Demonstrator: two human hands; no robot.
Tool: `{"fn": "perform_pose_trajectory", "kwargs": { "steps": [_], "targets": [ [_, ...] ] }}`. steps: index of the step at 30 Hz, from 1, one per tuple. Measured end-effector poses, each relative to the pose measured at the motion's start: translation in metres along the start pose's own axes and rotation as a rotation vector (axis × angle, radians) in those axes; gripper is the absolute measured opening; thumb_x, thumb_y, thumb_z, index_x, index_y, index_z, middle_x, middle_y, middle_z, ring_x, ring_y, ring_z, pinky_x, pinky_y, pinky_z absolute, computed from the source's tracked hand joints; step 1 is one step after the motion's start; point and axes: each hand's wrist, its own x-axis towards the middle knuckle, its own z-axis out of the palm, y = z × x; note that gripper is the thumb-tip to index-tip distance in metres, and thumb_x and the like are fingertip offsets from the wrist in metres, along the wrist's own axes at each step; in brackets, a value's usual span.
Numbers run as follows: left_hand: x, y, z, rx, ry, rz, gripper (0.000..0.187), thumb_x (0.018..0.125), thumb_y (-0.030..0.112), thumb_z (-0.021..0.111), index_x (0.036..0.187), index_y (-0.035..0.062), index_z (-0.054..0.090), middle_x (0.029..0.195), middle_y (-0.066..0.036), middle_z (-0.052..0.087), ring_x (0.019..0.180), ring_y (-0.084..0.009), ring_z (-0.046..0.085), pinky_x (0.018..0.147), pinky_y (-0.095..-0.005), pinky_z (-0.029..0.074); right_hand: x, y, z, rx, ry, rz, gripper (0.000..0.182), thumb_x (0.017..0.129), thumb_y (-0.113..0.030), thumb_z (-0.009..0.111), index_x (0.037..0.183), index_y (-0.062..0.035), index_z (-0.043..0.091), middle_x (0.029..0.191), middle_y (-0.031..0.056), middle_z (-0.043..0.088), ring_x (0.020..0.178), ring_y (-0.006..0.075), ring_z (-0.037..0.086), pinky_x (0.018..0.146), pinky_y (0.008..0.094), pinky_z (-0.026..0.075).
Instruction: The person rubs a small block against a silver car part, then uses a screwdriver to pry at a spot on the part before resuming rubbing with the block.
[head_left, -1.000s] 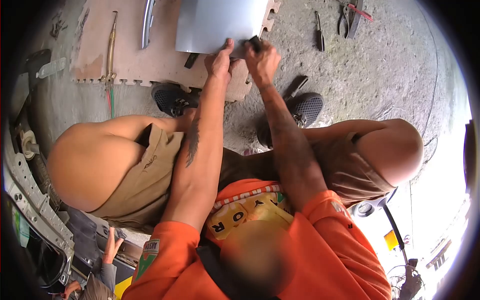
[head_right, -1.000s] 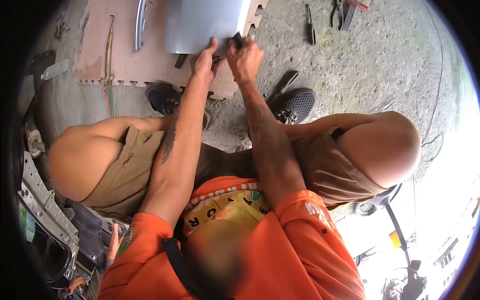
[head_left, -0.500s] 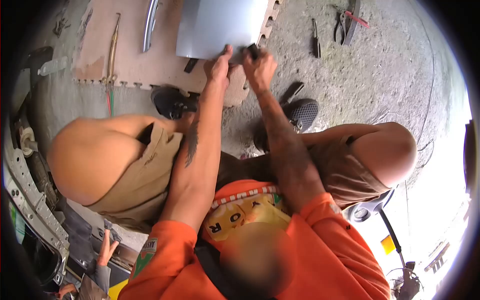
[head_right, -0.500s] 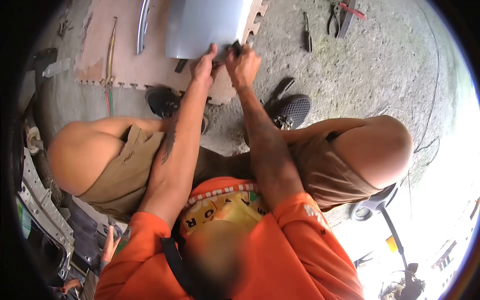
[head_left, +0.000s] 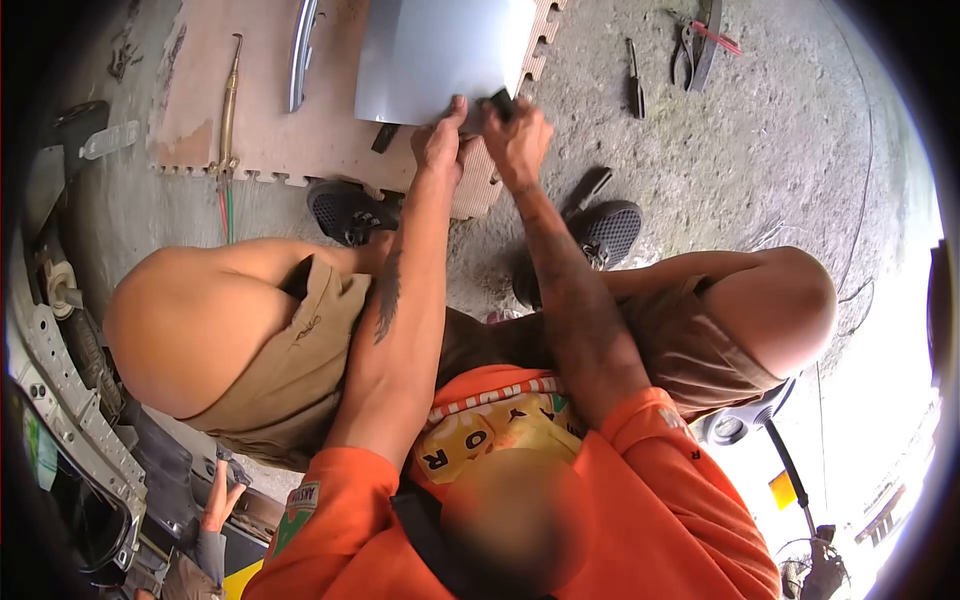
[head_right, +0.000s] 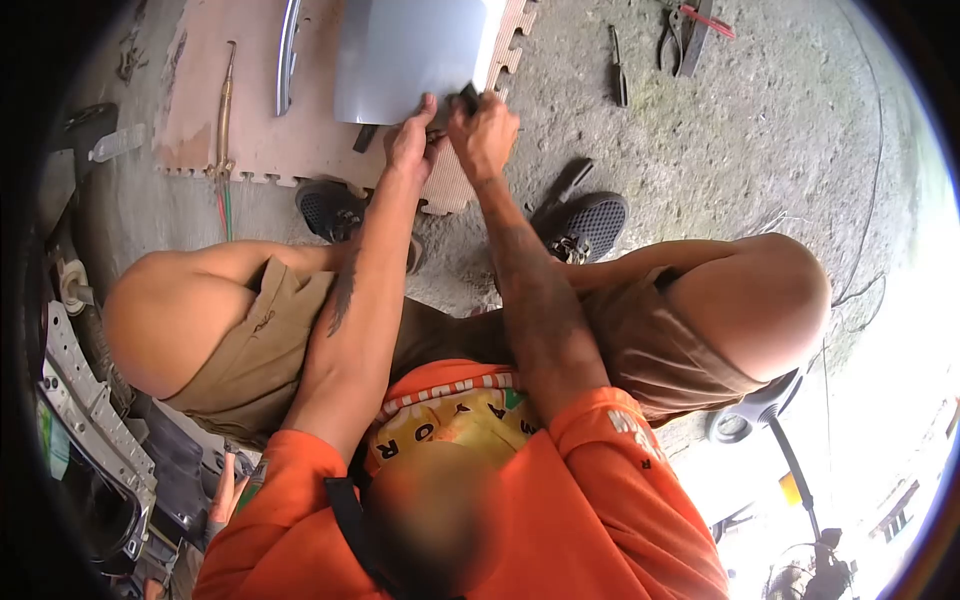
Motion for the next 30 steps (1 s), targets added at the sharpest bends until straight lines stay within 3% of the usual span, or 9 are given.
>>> {"fn": "perform_pose_trajectory", "kwargs": {
  "steps": [2, 6, 8, 9, 14, 18, 23, 30],
  "targets": [
    [0.003, -0.002, 0.001, -0.065, 0.045, -0.008, 0.034, 0.085, 0.025, 0.083, 0.109, 0.0069, 0.067, 0.096, -0.005, 0.069, 0.075, -0.0168, 0.064, 0.057, -0.028, 0.054, 0.021, -0.003, 0.005, 0.022, -0.031, -0.044, 0.03, 0.08, -0.025, 0.074, 0.084, 0.0042, 0.07, 0.074, 0.0258, 0.069, 0.072, 0.0414, 0.071, 0.07, 0.0456, 0.055],
    [0.007, -0.001, -0.001, -0.064, 0.015, 0.005, 0.033, 0.084, 0.023, 0.083, 0.106, 0.0051, 0.067, 0.093, -0.007, 0.068, 0.07, -0.0169, 0.062, 0.058, -0.0286, 0.055, -0.006, -0.005, 0.004, -0.003, 0.038, -0.063, 0.029, 0.081, -0.023, 0.074, 0.082, 0.0052, 0.069, 0.07, 0.025, 0.068, 0.065, 0.0416, 0.069, 0.063, 0.0459, 0.054],
    [0.005, -0.002, -0.002, -0.075, 0.024, -0.028, 0.032, 0.084, 0.02, 0.083, 0.106, 0.0033, 0.066, 0.092, -0.008, 0.068, 0.067, -0.017, 0.06, 0.058, -0.0289, 0.056, 0.012, -0.009, 0.001, 0.088, -0.07, 0.033, 0.029, 0.081, -0.024, 0.074, 0.084, 0.005, 0.071, 0.076, 0.0281, 0.069, 0.069, 0.0416, 0.071, 0.066, 0.0467, 0.055],
    [0.009, -0.005, -0.003, -0.095, 0.02, 0.004, 0.04, 0.084, 0.021, 0.083, 0.114, 0.003, 0.064, 0.096, -0.01, 0.07, 0.075, -0.0198, 0.068, 0.057, -0.0293, 0.058, 0.015, -0.012, 0.003, 0.068, -0.029, -0.01, 0.03, 0.081, -0.024, 0.075, 0.084, 0.0051, 0.071, 0.074, 0.0275, 0.069, 0.068, 0.041, 0.071, 0.065, 0.0455, 0.055],
    [0.01, -0.007, -0.002, -0.087, 0.006, 0.062, 0.038, 0.084, 0.02, 0.082, 0.114, 0.0023, 0.064, 0.099, -0.011, 0.07, 0.079, -0.0227, 0.069, 0.06, -0.0317, 0.06, 0.0, -0.008, 0.003, 0.034, 0.021, -0.065, 0.031, 0.082, -0.025, 0.075, 0.082, 0.0054, 0.07, 0.07, 0.0258, 0.068, 0.065, 0.0396, 0.07, 0.062, 0.0419, 0.054],
    [0.016, -0.01, -0.009, -0.126, -0.008, -0.002, 0.035, 0.086, 0.017, 0.081, 0.112, 0.0011, 0.065, 0.1, -0.012, 0.07, 0.081, -0.0241, 0.069, 0.06, -0.032, 0.06, 0.005, -0.009, 0.001, 0.057, -0.068, -0.024, 0.031, 0.081, -0.025, 0.075, 0.085, 0.005, 0.071, 0.074, 0.0274, 0.069, 0.069, 0.0398, 0.072, 0.067, 0.0409, 0.056],
    [0.006, -0.005, -0.002, -0.083, 0.013, 0.045, 0.029, 0.087, 0.019, 0.08, 0.106, 0.0017, 0.067, 0.095, -0.01, 0.07, 0.068, -0.0193, 0.067, 0.055, -0.0282, 0.058, 0.006, -0.01, 0.005, 0.022, 0.017, -0.08, 0.031, 0.081, -0.025, 0.074, 0.083, 0.0056, 0.071, 0.071, 0.026, 0.068, 0.064, 0.0386, 0.07, 0.064, 0.0428, 0.055],
    [0.017, -0.013, -0.006, -0.091, 0.001, 0.076, 0.031, 0.084, 0.022, 0.083, 0.103, 0.0033, 0.068, 0.09, -0.009, 0.07, 0.064, -0.0169, 0.063, 0.053, -0.0283, 0.057, 0.001, -0.008, 0.004, 0.008, -0.012, -0.056, 0.033, 0.08, -0.027, 0.075, 0.081, 0.0059, 0.07, 0.071, 0.0261, 0.068, 0.065, 0.0392, 0.07, 0.065, 0.0433, 0.055]
  ]
}}
